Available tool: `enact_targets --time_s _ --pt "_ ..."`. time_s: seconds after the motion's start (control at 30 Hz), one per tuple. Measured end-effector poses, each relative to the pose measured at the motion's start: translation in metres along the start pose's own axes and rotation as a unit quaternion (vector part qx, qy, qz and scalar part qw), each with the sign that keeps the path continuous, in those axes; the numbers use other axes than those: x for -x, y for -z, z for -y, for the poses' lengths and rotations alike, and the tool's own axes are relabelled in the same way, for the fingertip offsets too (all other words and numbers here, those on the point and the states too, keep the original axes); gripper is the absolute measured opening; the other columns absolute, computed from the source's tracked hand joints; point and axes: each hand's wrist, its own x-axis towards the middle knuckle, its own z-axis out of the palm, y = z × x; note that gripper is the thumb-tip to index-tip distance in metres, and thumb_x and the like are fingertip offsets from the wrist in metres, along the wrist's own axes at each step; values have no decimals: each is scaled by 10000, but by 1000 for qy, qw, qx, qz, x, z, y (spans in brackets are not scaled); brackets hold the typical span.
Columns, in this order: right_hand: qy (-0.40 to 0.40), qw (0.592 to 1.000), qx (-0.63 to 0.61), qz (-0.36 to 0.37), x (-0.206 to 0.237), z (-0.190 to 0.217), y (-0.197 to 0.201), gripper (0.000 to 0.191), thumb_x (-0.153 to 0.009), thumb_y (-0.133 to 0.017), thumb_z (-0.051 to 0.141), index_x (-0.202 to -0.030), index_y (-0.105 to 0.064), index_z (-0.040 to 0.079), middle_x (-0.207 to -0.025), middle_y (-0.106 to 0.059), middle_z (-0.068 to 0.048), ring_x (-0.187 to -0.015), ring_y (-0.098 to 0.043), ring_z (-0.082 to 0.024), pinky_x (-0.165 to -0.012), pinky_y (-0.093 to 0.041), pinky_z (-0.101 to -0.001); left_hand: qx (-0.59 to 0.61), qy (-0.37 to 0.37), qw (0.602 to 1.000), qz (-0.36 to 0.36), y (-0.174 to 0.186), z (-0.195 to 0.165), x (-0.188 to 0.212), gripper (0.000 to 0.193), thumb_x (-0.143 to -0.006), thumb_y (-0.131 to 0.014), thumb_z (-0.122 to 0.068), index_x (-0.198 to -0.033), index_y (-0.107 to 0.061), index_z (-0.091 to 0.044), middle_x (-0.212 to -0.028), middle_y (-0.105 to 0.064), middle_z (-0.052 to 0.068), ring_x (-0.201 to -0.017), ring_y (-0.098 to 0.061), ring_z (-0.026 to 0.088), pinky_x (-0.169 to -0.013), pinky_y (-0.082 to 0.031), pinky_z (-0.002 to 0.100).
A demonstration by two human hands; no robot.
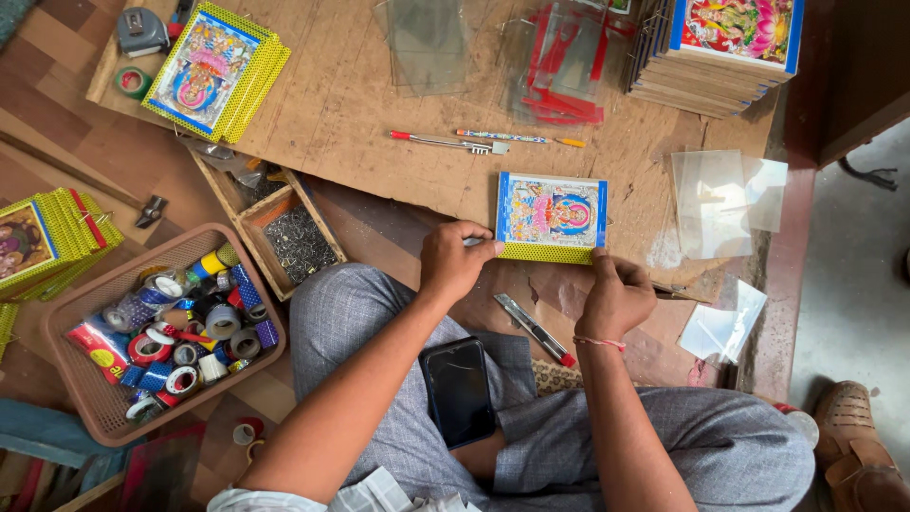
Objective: The person sits on the floor at a low wooden workbench and wraps yellow beaded trim around the edges of small devotional picture plaques, pressing the trim to fit each side. They set finished plaques on a stack and pick up the next one, at one point using a utility knife to trim the beaded strip.
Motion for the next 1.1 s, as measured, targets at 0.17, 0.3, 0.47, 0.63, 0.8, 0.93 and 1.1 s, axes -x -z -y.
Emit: enact_targets --time_s 0.17,0.3,0.47,0.63,0.8,0.93,1.1 --pt "-9 999 -23 24 0 7 0 143 -799 -813 17 -916 -738 -20 -747 -691 -56 -652 -602 -87 -608 -485 -226 8 -3 1000 6 -1 3 -3 248 -756 -829 -287 -892 -804 -82 -828 -787 107 -747 -762 234 -684 -565 353" --pt "-1 999 0 39 -2 9 -1 151 -808 -787 -10 -952 -775 -53 -790 -719 -60 -691 -628 -89 -643 -504 -221 11 -17 1000 0 -1 4 -3 245 -753 -840 -278 -876 -806 -69 -824 -781 112 -749 -757 234 -678 -563 353" --pt "-3 998 -8 58 -5 13 -1 151 -807 -776 -5 -948 -767 -60 -830 -753 -61 -714 -676 -80 -667 -550 -205 11 -5 1000 16 -1 5 -4 233 -774 -822 -275 -876 -803 -66 -795 -782 100 -708 -750 204 -657 -555 342" --pt "-68 996 2 61 -11 19 0 140 -800 -782 20 -916 -770 -57 -753 -711 -76 -534 -547 -92 -483 -426 -228 47 28 997 54 -5 11 -10 221 -778 -813 -236 -858 -794 -31 -723 -760 95 -646 -718 159 -609 -529 326" --pt "-91 993 -7 71 -21 15 2 121 -783 -764 3 -883 -763 -65 -720 -702 -75 -495 -524 -101 -455 -396 -236 118 67 986 102 -15 22 -20 215 -798 -778 -187 -786 -762 27 -646 -707 95 -591 -644 141 -547 -493 311" --pt "-5 997 16 74 -22 9 1 127 -807 -784 22 -908 -777 -56 -762 -727 -43 -616 -601 -76 -569 -481 -213 180 91 973 108 -24 29 -26 203 -780 -773 -167 -773 -744 34 -667 -713 69 -594 -652 120 -537 -521 296" --pt "237 954 171 63 3 21 5 236 -879 -777 36 -1105 -755 -27 -912 -655 -129 -808 -592 -233 -716 -487 -358 229 89 964 105 -37 36 -28 182 -766 -769 -148 -784 -750 32 -669 -709 68 -580 -644 126 -533 -522 299"
